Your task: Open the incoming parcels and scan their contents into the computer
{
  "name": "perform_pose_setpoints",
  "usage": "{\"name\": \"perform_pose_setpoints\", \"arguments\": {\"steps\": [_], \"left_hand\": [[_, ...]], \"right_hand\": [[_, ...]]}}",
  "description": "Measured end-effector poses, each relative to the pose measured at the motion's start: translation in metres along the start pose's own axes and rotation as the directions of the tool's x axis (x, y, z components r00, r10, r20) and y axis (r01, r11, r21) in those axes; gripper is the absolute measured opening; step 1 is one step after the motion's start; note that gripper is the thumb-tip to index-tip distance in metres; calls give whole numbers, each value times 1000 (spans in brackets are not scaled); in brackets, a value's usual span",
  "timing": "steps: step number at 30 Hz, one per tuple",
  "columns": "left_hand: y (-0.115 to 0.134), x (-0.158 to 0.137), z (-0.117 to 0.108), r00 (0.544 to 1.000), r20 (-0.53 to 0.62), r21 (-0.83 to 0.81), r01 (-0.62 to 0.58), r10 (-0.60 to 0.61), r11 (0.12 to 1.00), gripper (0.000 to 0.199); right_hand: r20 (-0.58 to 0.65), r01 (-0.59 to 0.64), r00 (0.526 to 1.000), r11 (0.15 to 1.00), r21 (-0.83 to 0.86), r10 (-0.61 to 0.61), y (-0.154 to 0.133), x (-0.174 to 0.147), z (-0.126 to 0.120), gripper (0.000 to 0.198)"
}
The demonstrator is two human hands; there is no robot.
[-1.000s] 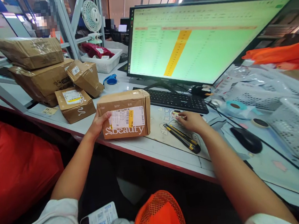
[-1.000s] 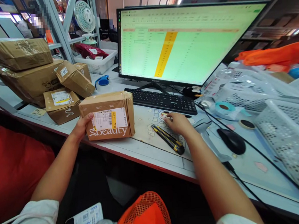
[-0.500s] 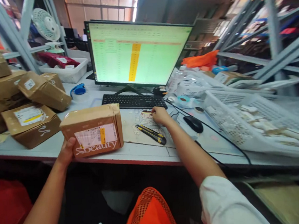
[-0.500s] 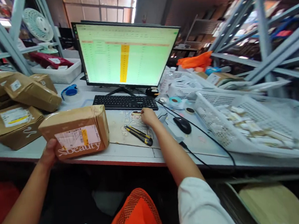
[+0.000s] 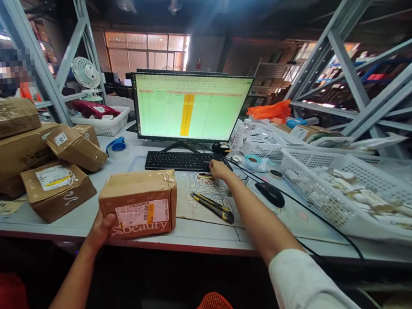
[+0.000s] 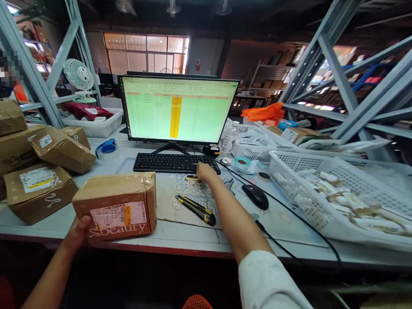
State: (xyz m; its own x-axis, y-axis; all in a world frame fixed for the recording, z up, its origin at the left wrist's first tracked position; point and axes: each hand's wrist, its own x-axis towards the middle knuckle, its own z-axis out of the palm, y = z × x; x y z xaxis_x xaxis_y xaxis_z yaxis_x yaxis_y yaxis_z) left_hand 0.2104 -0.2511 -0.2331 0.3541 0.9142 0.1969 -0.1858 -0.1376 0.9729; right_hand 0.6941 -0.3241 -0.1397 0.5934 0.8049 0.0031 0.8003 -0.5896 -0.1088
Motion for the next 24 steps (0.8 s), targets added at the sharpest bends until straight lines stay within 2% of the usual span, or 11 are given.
{"name": "perform_pose_setpoints", "arguments": {"steps": [4,7,10,14,18,21,24], "left_hand": [[6,-1,4,1000,-21,8,2,-2,1000,96],[9,-2,5,1000,4,25,4,-4,1000,100],[14,-2,6,998,41,31,-43,42,999,100],[22,-4,10,989,137,28,-59,54,998,104],[29,-7,17,973,232,36,-15,7,999,111],[36,-7,21,973,228,49,8,-19,999,113],[44,-8,22,968,252,58,-4,-11,998,111]], "right_hand": [[6,1,1000,1000,-13,-1,-4,3,-4,31],[17,18,1000,1000,-17,-17,-13,0,-11,30],[4,55,998,998,-15,-55,-24,-14,-23,27],[56,214,975,977,4,-214,-36,-62,-26,26],[167,343,926,939,-6,-337,-28,-127,-7,37],[131,378,918,926,-16,-373,-17,-157,5,38],[14,401,913,904,146,-407,-16,-165,5,37]]}}
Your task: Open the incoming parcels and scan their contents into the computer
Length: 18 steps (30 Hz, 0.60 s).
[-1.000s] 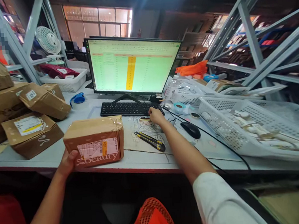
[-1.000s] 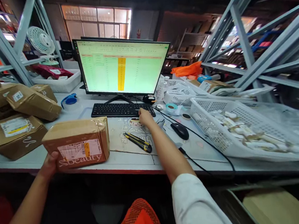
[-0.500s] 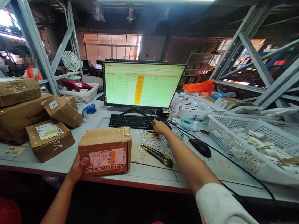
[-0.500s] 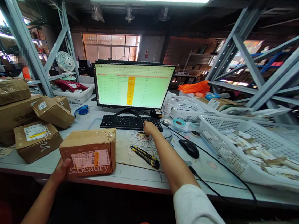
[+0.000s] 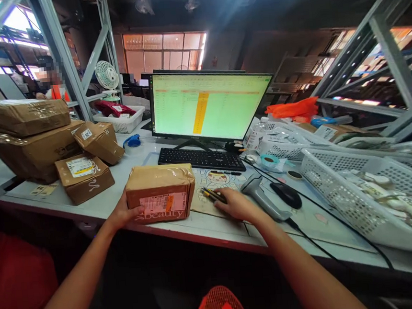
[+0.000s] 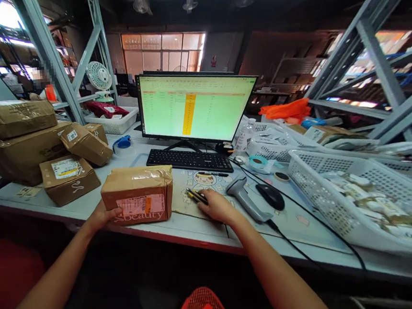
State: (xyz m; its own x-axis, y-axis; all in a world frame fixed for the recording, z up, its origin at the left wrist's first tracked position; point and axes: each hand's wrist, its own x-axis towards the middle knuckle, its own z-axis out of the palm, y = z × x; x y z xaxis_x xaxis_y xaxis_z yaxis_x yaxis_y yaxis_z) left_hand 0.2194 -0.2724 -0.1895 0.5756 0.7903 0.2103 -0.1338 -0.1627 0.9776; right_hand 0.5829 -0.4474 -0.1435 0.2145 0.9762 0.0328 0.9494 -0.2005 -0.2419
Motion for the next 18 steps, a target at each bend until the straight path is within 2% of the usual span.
{"name": "perform_pose_setpoints", "arguments": {"steps": [3,5,9,12,18], "left_hand": [[3,-1,-2,1000,22,35,-17,16,999,101],[2,-3,-5,1000,23,78,-9,7,997,98],[-2,-9,-9,1000,25,156,-21,18,988,106],[-2,-13,-8,999,24,165,-51,47,985,110],[4,-13,-4,999,35,177,-5,-1,984,106]], "right_hand": [[-197,108,978,973,203,-67,-12,4,-13,43],[-272,178,957,949,262,-105,-26,6,-26,43],[-293,224,947,925,306,-133,-50,5,-43,44],[-333,244,934,914,324,-131,-57,-2,-43,45],[-375,292,911,910,293,-171,-64,-19,-41,39]]}}
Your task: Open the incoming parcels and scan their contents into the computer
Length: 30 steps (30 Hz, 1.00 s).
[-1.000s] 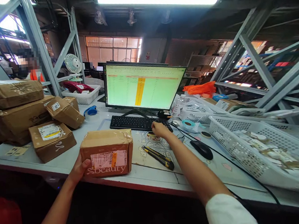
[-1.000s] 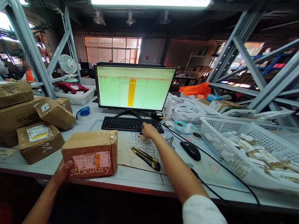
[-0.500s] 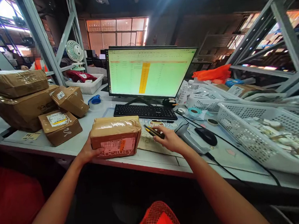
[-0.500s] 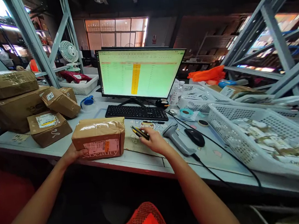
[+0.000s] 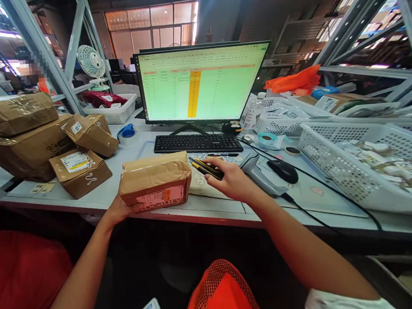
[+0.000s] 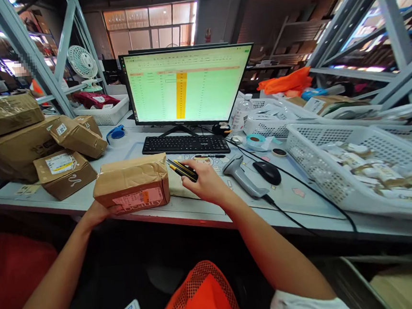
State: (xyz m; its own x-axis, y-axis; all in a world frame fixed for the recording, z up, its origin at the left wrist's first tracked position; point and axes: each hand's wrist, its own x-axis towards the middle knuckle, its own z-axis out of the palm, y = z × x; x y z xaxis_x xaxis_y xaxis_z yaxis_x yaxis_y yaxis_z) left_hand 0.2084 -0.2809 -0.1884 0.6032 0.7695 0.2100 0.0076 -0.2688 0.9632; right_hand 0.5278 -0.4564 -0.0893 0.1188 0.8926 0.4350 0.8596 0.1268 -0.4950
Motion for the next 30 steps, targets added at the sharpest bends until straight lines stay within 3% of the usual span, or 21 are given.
{"name": "perform_pose_setpoints", "arguments": {"steps": [6,10,14,16,18,20,23,26,30], "left_hand": [[0,0,0,998,-54,48,-8,11,999,106],[-5,1,4,992,-119,49,-23,29,999,115],[1,2,3,992,-104,60,-66,72,996,121],[19,1,1,973,-156,212,-136,171,968,123],[44,-1,1,916,-224,483,-194,334,854,123],[71,-2,5,859,-199,740,-184,471,648,115],[97,2,19,866,-85,902,-142,492,407,91],[103,7,34,894,-49,943,-105,444,315,84],[99,6,45,907,-39,956,-89,419,280,83]], "right_hand": [[24,59,998,996,-73,-58,-21,-12,-13,32],[106,59,993,997,-46,-54,-29,-26,-23,31],[114,45,993,998,-36,-41,-17,-32,-27,36],[76,15,997,997,-73,-9,-4,-30,-29,44],[34,-20,999,991,-129,24,6,-26,-31,49],[28,-37,999,985,-167,42,10,-23,-30,51],[90,-20,995,985,-171,36,-3,-18,-18,52],[149,19,989,983,-182,9,-24,-9,4,54],[138,85,989,970,-228,-54,-45,14,33,65]]}}
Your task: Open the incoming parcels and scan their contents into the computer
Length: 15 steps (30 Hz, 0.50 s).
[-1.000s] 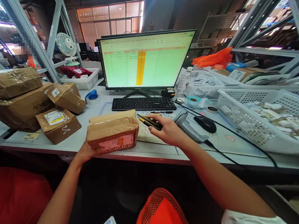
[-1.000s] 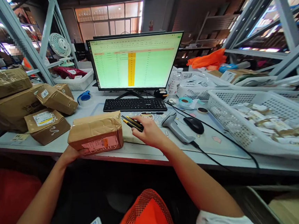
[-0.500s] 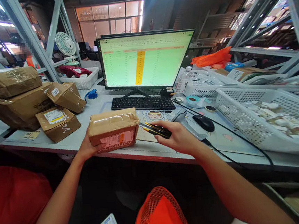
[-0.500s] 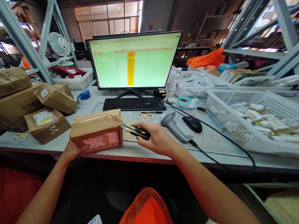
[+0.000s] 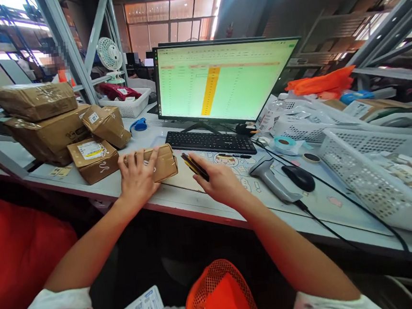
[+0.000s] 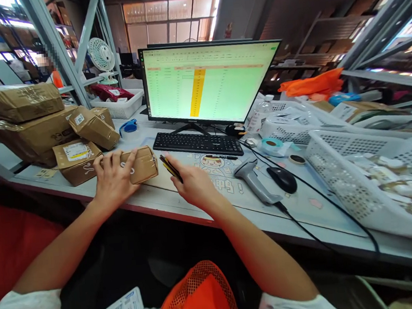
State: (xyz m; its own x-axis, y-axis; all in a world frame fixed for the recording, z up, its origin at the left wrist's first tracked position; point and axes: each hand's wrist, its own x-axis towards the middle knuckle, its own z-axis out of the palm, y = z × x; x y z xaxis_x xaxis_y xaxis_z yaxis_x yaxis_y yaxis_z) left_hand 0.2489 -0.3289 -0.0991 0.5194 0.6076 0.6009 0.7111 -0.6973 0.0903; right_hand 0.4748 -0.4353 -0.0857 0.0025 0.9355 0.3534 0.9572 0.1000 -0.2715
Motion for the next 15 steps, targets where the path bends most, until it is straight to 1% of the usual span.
{"name": "perform_pose_setpoints", "arguments": {"steps": [3,5,7,9,12,14,15], "left_hand": [[2,-3,1,1000,-23,39,-13,14,999,81],[3,-5,1,999,-31,95,-17,20,995,80],[3,-6,1,1000,-21,147,-17,20,989,82],[4,-8,2,1000,-7,186,-12,13,982,83],[5,-9,3,1000,-19,215,11,-7,976,80],[3,-10,3,999,-33,217,0,7,976,79],[0,-10,3,999,-39,210,-12,20,978,80]], "right_hand": [[2,8,1000,998,-56,-8,-11,20,8,68],[55,-16,998,993,-120,23,-19,27,10,69],[122,-52,990,982,-183,75,-30,27,11,71],[183,-98,973,968,-232,142,-42,20,13,72],[294,-149,926,944,-294,237,-54,3,19,72],[339,-160,903,940,-303,263,-55,-9,21,72],[346,-156,904,946,-285,253,-52,-15,20,71]]}}
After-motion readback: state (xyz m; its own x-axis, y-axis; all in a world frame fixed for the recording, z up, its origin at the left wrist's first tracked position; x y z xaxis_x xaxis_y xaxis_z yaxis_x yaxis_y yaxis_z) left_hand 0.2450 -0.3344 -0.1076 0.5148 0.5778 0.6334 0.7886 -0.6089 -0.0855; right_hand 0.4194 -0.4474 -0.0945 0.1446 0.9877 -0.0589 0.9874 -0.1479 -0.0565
